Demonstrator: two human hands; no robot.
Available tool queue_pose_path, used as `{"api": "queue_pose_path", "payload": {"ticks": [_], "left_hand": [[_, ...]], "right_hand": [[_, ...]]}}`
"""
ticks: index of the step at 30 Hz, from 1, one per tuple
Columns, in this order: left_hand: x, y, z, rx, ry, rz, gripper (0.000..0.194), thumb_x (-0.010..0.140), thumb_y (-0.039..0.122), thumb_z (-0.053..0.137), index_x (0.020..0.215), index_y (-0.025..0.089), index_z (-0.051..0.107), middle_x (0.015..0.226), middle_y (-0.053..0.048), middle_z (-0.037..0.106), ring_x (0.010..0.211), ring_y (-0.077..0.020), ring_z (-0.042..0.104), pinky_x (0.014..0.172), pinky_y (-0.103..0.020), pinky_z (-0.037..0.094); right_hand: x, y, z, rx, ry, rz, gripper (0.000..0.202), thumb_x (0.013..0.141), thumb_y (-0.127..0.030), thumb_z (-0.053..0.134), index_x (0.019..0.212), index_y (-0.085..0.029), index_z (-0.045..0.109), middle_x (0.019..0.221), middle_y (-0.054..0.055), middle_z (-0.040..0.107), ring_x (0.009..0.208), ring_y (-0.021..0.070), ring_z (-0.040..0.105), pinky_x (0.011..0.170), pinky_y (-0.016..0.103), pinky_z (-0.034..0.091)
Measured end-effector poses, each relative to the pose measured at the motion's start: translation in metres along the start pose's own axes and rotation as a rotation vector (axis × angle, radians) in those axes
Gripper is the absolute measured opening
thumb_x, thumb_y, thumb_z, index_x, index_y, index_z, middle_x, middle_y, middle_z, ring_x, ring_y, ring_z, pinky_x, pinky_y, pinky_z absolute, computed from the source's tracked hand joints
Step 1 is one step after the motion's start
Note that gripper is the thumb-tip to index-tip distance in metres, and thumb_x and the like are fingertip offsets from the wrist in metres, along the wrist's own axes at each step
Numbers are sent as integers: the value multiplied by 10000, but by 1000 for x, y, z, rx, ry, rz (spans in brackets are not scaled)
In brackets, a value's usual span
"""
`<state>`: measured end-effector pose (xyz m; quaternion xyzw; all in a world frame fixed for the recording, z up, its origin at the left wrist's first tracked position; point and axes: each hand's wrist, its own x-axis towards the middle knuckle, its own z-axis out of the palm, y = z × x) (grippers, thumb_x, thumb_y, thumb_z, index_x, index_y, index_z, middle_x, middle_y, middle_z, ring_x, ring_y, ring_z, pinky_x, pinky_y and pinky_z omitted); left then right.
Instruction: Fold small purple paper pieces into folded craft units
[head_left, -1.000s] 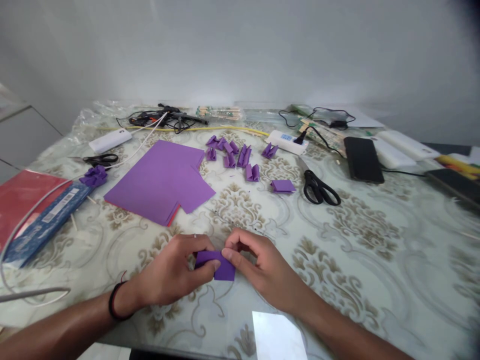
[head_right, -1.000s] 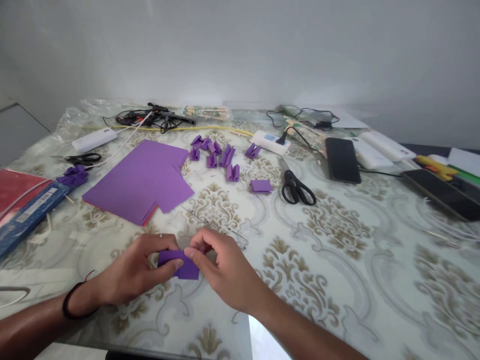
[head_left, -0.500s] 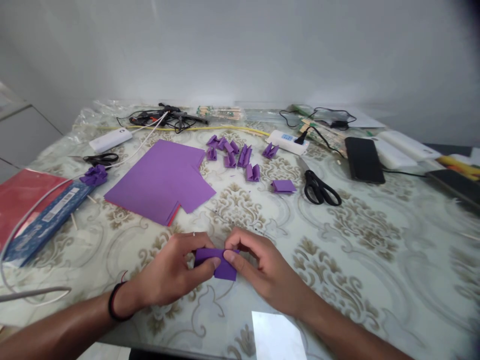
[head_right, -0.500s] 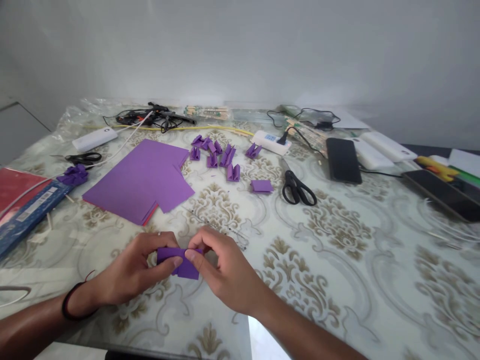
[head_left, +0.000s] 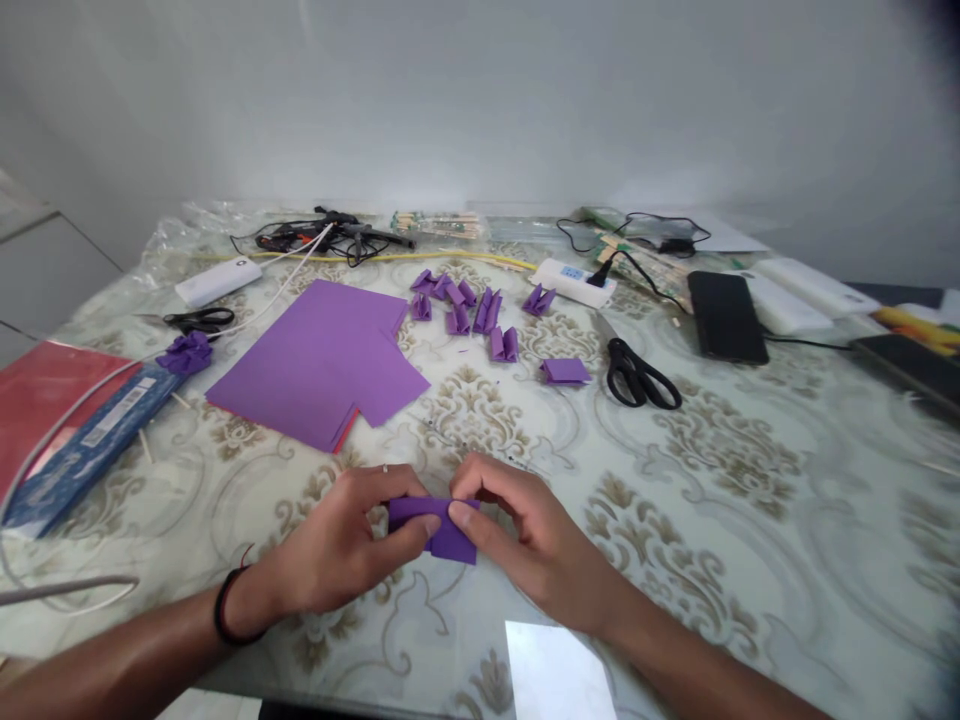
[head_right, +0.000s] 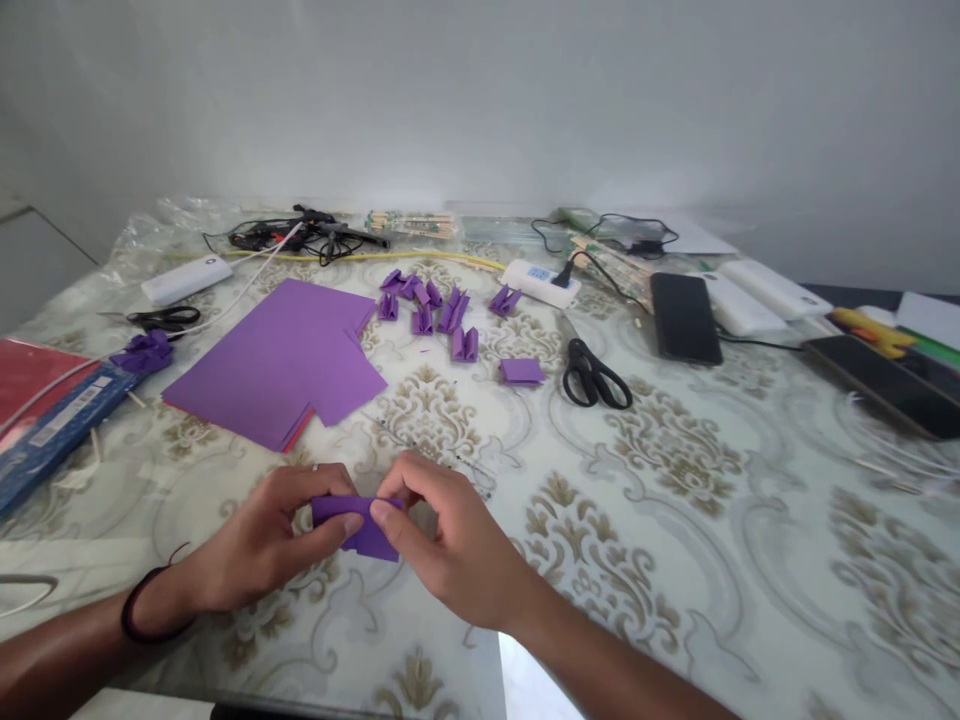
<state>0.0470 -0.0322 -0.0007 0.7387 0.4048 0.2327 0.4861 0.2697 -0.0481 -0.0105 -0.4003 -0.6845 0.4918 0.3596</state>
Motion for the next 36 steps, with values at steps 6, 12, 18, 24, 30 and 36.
{"api": "queue_pose_path", "payload": {"ticks": [6,12,18,24,30,36], "left_hand": [[0,0,-1,-30,20,17,216,1002,253,630,802,174,651,731,38,578,673,-113,493,629,-231,384],[-2,0,-1,-9,-12,46,112,995,227,654,897,190,694,789,29,632,718,-122,542,688,-238,424],[-2,-1,-1,-46,-10,48,183,1019,258,642,860,182,690,784,16,640,716,-127,549,676,-242,425],[-2,-1,-1,-89,-31,57,207,1037,285,637,876,179,714,828,-4,686,763,-140,603,732,-254,463],[-3,-1,-2,-105,-22,65,213,1043,284,636,875,183,721,823,-1,688,748,-135,594,717,-254,453],[-1,-1,-2,-131,-7,52,215,1044,289,630,879,191,728,819,0,695,743,-138,591,697,-256,444]], "right_hand": [[0,1,1,-57,-52,7,258,1026,-283,552,782,-217,499,779,-16,499,717,166,486,650,314,359],[-1,0,0,-34,-102,-28,294,1015,-254,560,744,-217,452,783,-12,486,730,170,495,669,319,367],[0,-1,5,-106,-121,-47,281,995,-246,581,740,-219,465,725,-25,487,686,164,488,656,318,370],[0,-2,2,-86,-158,-78,286,1016,-243,561,744,-215,480,727,-29,481,665,153,483,629,307,357],[0,-2,1,-112,-161,-73,291,1002,-258,568,730,-219,471,696,-33,469,634,150,473,613,306,358],[-1,-2,3,-136,-151,-78,287,996,-249,580,726,-218,486,679,-40,465,615,143,478,606,302,365]]}}
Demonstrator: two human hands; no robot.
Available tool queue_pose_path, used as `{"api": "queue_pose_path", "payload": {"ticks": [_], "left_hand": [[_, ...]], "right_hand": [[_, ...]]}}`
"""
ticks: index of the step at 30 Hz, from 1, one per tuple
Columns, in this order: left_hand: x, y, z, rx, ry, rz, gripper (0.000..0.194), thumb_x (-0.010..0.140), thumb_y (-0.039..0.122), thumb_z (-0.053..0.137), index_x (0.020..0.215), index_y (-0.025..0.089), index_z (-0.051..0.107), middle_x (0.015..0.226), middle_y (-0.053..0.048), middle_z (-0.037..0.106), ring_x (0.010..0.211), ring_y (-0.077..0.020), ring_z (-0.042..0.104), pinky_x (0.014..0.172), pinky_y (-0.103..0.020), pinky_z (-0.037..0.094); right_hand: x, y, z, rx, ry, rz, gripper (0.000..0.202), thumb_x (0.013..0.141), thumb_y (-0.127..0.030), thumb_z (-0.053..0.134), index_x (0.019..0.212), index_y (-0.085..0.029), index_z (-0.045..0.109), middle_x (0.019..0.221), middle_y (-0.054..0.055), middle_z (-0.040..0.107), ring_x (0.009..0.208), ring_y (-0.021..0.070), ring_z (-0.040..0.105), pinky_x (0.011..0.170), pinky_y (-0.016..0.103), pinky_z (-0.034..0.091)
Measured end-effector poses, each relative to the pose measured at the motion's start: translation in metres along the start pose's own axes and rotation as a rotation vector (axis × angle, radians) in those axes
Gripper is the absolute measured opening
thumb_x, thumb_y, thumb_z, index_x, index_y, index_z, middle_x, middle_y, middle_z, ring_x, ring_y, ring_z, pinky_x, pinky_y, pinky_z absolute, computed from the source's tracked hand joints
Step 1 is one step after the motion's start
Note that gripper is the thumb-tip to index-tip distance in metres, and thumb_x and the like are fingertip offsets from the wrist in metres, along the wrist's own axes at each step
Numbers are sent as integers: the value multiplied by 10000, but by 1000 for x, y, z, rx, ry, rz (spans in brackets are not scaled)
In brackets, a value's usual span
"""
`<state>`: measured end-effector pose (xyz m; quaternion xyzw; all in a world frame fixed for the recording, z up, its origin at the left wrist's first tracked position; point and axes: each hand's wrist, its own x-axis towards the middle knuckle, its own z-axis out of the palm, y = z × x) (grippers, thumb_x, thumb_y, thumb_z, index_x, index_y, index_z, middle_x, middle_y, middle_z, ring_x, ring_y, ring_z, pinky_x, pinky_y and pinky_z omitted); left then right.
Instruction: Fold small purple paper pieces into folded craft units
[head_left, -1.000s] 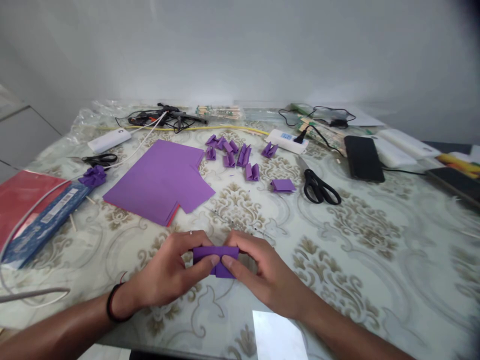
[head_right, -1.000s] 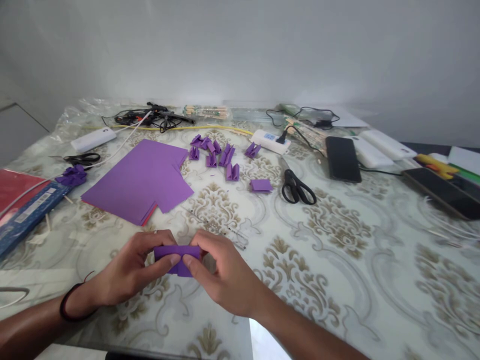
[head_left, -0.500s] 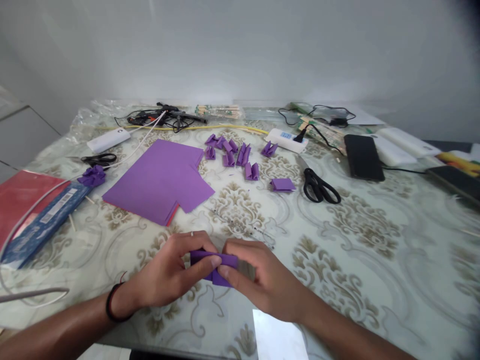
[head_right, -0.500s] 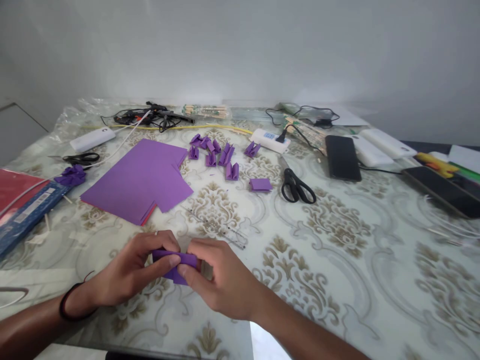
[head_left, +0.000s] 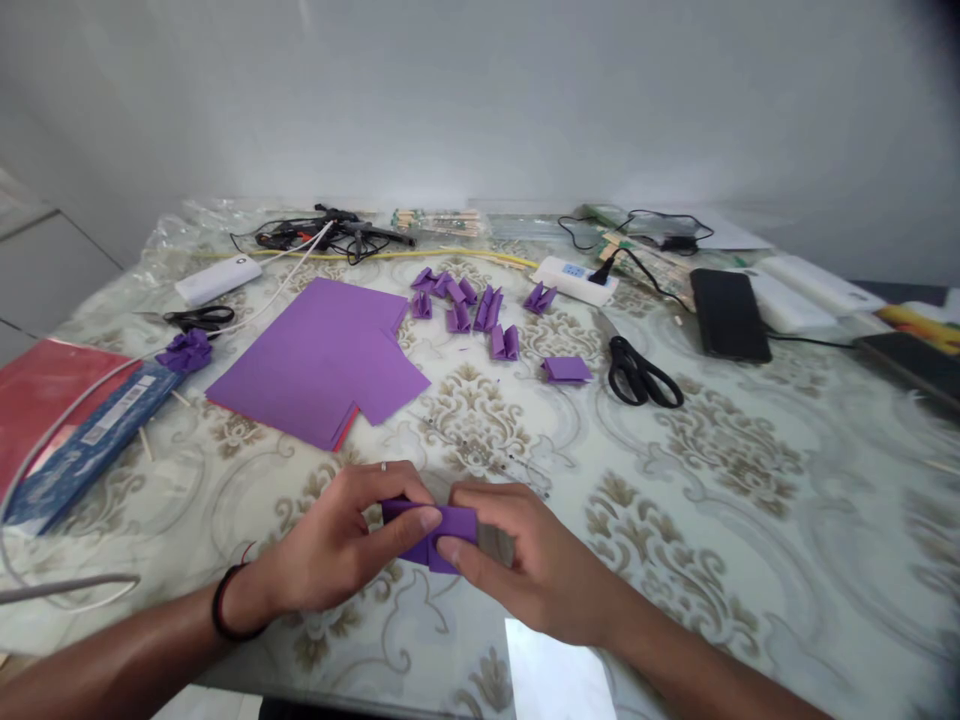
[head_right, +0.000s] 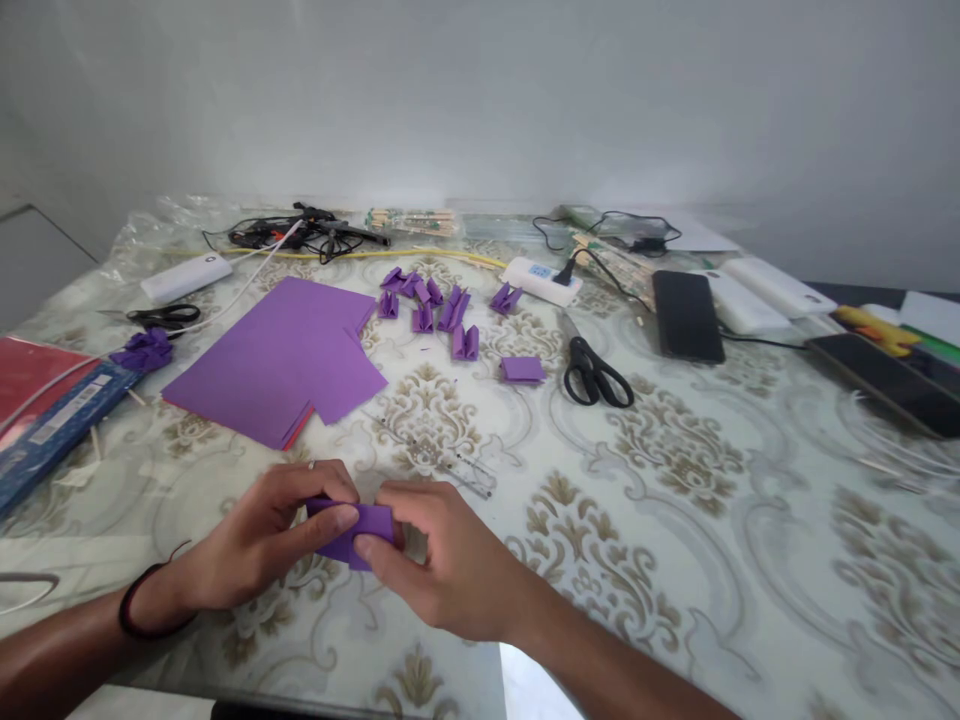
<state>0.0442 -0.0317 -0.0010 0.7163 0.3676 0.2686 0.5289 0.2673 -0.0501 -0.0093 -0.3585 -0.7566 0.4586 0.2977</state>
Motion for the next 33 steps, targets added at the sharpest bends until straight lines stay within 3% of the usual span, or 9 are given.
{"api": "queue_pose_path", "payload": {"ticks": [20,33], "left_hand": [[1,2,0,10,-1,15,185,1037,240,628,883,192,717,820,23,684,742,-115,582,700,-230,430],[0,0,0,15,20,32,173,1036,239,629,889,193,708,815,27,667,749,-115,571,713,-231,430]], "right_hand": [[-1,2,1,24,-47,5,241,974,-204,585,746,-208,505,719,-34,485,654,137,488,626,280,360],[0,3,2,19,-55,30,152,957,-206,625,806,-191,616,790,-4,604,712,152,562,652,267,414]]}}
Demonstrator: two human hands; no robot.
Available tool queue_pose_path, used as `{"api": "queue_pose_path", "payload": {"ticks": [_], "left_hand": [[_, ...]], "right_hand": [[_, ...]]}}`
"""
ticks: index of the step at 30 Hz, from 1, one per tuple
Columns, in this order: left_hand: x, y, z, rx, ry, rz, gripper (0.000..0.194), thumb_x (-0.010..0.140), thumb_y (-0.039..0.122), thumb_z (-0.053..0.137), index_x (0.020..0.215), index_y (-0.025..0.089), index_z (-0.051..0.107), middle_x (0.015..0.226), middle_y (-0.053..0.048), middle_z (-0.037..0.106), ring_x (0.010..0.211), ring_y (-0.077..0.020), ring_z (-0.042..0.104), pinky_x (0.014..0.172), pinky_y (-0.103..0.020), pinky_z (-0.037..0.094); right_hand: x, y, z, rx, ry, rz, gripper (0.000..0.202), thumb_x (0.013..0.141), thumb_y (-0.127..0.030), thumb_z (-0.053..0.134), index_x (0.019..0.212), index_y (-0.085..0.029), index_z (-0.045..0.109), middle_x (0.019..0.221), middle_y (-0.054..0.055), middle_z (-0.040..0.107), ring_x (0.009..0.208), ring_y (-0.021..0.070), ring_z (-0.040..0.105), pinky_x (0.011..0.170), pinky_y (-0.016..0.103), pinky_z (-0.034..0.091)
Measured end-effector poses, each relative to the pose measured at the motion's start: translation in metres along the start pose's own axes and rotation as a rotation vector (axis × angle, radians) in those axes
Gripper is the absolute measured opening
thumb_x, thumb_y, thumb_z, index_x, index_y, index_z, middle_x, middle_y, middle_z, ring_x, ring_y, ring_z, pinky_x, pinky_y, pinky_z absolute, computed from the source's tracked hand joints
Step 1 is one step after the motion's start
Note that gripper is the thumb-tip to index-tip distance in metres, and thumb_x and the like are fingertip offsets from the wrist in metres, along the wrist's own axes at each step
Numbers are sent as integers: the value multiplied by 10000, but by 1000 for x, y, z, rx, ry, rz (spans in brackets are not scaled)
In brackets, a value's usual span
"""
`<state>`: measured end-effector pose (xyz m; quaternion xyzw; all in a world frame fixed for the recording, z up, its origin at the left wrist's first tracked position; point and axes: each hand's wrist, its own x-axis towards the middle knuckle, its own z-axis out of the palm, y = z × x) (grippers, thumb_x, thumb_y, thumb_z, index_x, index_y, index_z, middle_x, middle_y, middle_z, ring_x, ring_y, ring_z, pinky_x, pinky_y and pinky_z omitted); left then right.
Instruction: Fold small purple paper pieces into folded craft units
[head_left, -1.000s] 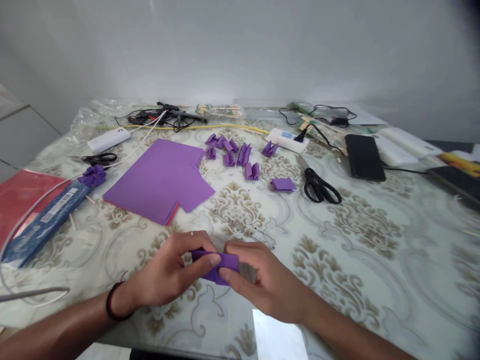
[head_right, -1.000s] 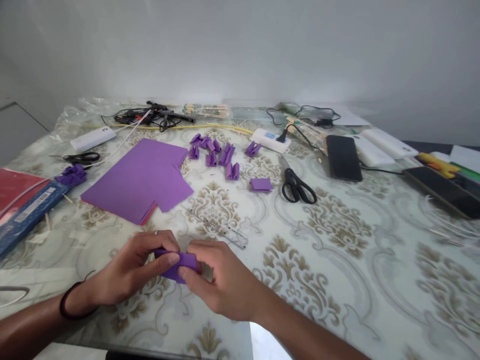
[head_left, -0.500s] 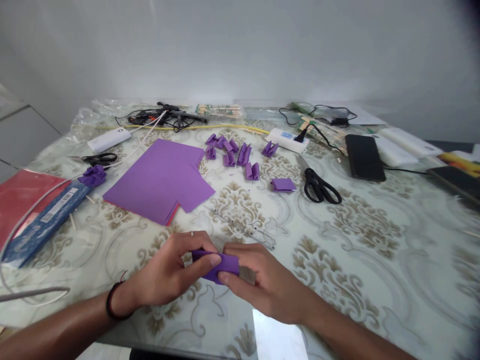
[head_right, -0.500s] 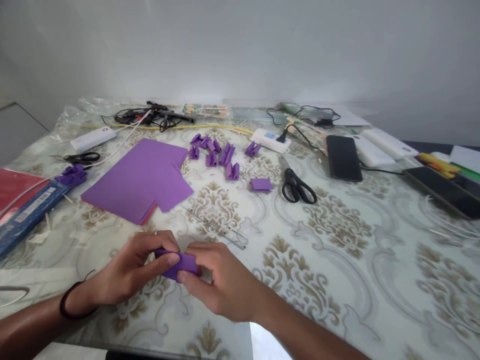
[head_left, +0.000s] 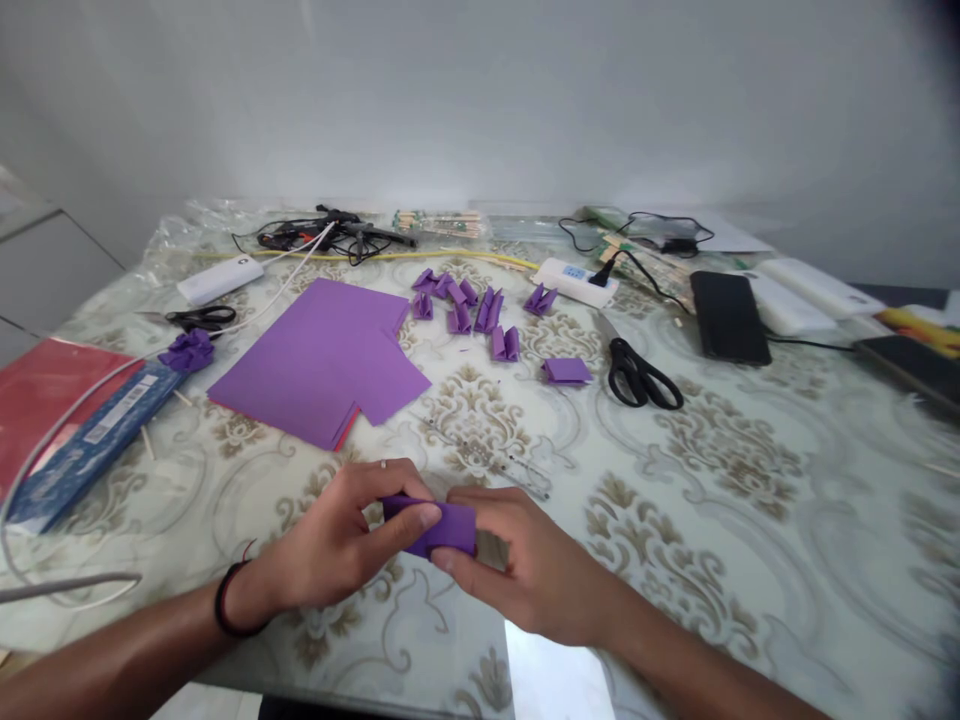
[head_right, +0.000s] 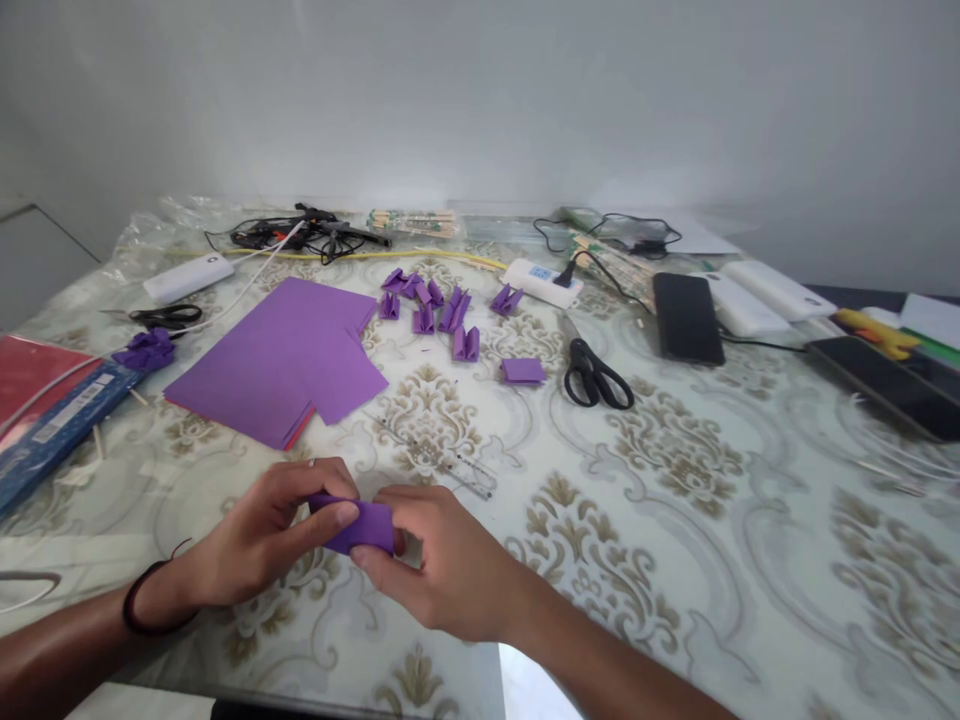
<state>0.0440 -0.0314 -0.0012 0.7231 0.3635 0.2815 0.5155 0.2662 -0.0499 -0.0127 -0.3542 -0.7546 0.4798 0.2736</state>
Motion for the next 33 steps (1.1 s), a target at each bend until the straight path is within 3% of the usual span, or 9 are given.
{"api": "queue_pose_path", "payload": {"ticks": [5,12,22,29,33], "left_hand": [[0,0,0,9,6,-1,193,1037,253,625,867,182,682,786,25,634,730,-119,549,693,-237,418],[0,1,-1,-1,-3,9,195,1037,255,625,869,177,687,788,20,626,725,-119,547,692,-238,426],[-1,1,-1,-37,-21,7,185,1041,275,641,904,181,723,849,-5,696,777,-136,612,738,-251,467],[1,-2,0,-120,-16,16,173,1028,268,670,899,180,745,850,-22,700,784,-150,617,744,-271,476],[1,-2,-1,-160,-20,19,173,1024,257,674,896,181,761,872,-33,715,812,-159,633,769,-281,488]], "right_hand": [[1,0,0,53,-40,31,140,944,-247,680,821,-193,640,856,12,656,738,161,587,652,263,437],[1,6,3,39,-53,-8,382,968,-375,703,683,-184,535,757,-22,553,681,131,527,630,257,378],[0,5,3,-8,-42,-36,393,987,-275,611,651,-197,423,718,-27,504,645,123,506,625,265,357],[0,7,5,-48,-34,-39,423,991,-360,635,651,-190,449,738,-17,529,641,123,523,613,264,358],[0,9,5,-32,-24,-82,472,1023,-334,597,602,-185,445,688,-21,515,626,120,533,614,265,369]]}}
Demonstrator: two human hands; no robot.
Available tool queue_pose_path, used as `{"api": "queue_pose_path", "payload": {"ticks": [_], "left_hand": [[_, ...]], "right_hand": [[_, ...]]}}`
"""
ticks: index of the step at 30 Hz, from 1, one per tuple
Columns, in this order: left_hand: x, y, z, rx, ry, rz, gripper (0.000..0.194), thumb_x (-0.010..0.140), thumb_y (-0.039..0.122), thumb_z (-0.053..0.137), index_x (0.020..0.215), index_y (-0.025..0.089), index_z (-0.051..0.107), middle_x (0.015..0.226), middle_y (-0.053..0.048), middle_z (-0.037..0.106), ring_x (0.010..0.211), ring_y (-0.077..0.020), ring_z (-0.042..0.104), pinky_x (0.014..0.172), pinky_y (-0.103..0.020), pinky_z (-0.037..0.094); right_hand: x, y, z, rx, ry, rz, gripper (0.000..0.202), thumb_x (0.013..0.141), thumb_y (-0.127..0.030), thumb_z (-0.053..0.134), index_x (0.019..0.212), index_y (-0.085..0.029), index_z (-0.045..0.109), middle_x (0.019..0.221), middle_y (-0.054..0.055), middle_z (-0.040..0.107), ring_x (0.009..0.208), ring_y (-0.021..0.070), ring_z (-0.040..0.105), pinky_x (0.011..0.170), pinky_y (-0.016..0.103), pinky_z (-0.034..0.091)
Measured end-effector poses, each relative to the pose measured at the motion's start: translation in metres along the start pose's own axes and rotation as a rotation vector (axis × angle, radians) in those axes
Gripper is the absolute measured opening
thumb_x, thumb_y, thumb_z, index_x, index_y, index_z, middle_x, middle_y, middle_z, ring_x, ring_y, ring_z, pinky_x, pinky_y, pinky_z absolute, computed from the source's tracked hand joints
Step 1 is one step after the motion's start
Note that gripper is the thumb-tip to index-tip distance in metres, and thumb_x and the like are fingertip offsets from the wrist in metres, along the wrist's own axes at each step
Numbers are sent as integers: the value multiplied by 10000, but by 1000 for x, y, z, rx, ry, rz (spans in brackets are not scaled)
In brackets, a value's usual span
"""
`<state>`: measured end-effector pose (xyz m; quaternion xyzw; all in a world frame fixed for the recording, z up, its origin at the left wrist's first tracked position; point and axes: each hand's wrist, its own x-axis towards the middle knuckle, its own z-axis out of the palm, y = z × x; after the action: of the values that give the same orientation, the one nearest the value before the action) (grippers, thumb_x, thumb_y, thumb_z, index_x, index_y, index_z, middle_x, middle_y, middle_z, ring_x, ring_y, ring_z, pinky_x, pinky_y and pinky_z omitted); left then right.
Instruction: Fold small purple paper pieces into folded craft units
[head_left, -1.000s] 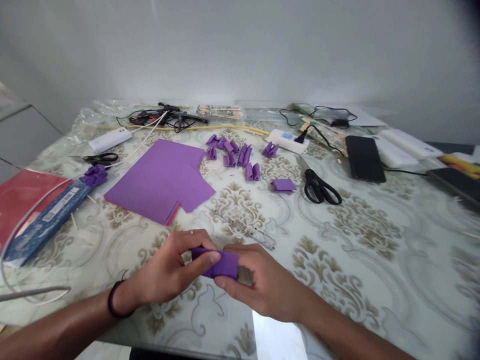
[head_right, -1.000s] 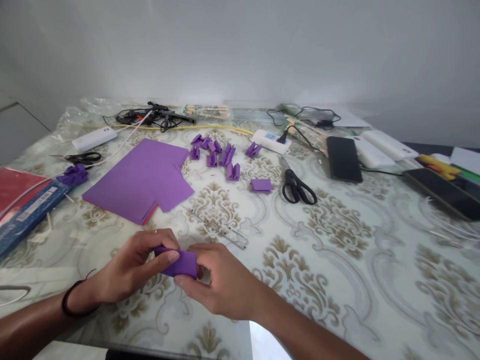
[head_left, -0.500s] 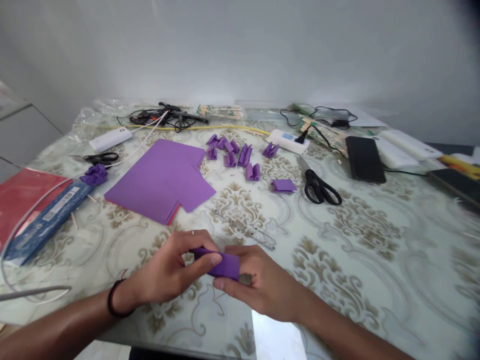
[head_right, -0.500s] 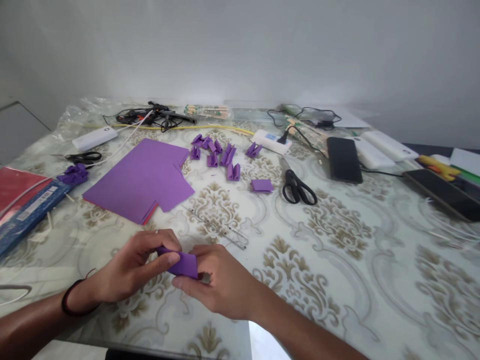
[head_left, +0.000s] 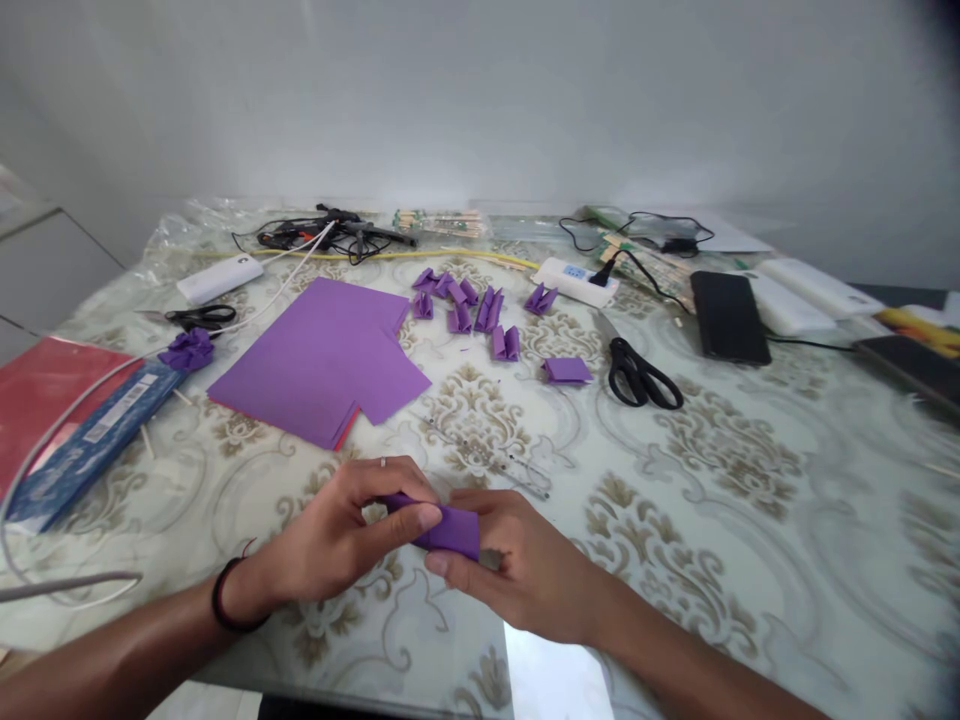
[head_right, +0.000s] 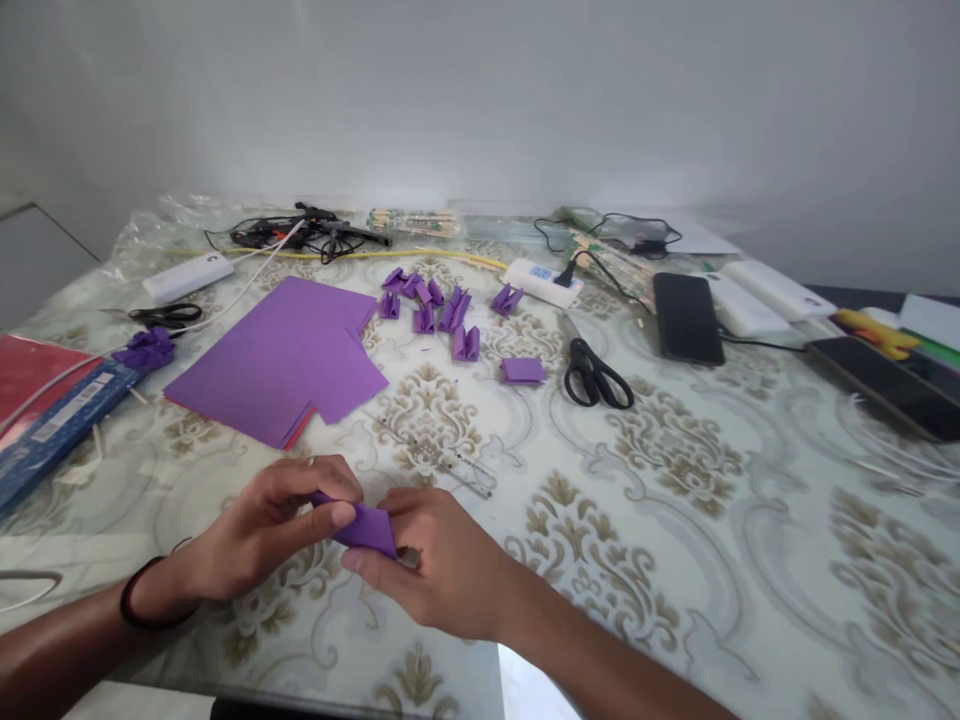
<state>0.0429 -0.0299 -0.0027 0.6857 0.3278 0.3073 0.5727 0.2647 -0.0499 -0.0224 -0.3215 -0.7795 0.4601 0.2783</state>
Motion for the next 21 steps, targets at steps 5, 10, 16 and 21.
{"api": "queue_pose_path", "payload": {"ticks": [5,10,16,21], "left_hand": [[1,3,0,31,13,-27,175,1020,255,661,891,181,754,860,-31,715,805,-162,632,766,-280,487],[1,3,0,71,26,-88,199,1022,310,640,897,176,717,843,-32,691,790,-172,608,744,-289,478],[2,6,-2,43,-25,-129,179,997,309,644,875,184,688,806,-10,643,747,-169,556,694,-276,452],[1,5,-2,61,-87,-168,203,982,284,664,810,176,672,757,10,587,706,-147,501,647,-259,407]], "right_hand": [[0,0,-1,3,18,-41,445,1032,-291,584,601,-188,545,654,-18,537,632,135,576,617,269,400],[0,-3,-1,22,50,-29,425,1021,-289,588,609,-189,594,672,0,605,613,137,578,598,275,411],[-1,-6,-3,57,201,-21,442,1017,-277,589,584,-191,575,607,-16,534,595,134,536,589,275,398],[-1,-6,-4,52,294,63,428,1018,-296,605,621,-209,472,615,-38,469,581,126,474,554,267,359]]}}
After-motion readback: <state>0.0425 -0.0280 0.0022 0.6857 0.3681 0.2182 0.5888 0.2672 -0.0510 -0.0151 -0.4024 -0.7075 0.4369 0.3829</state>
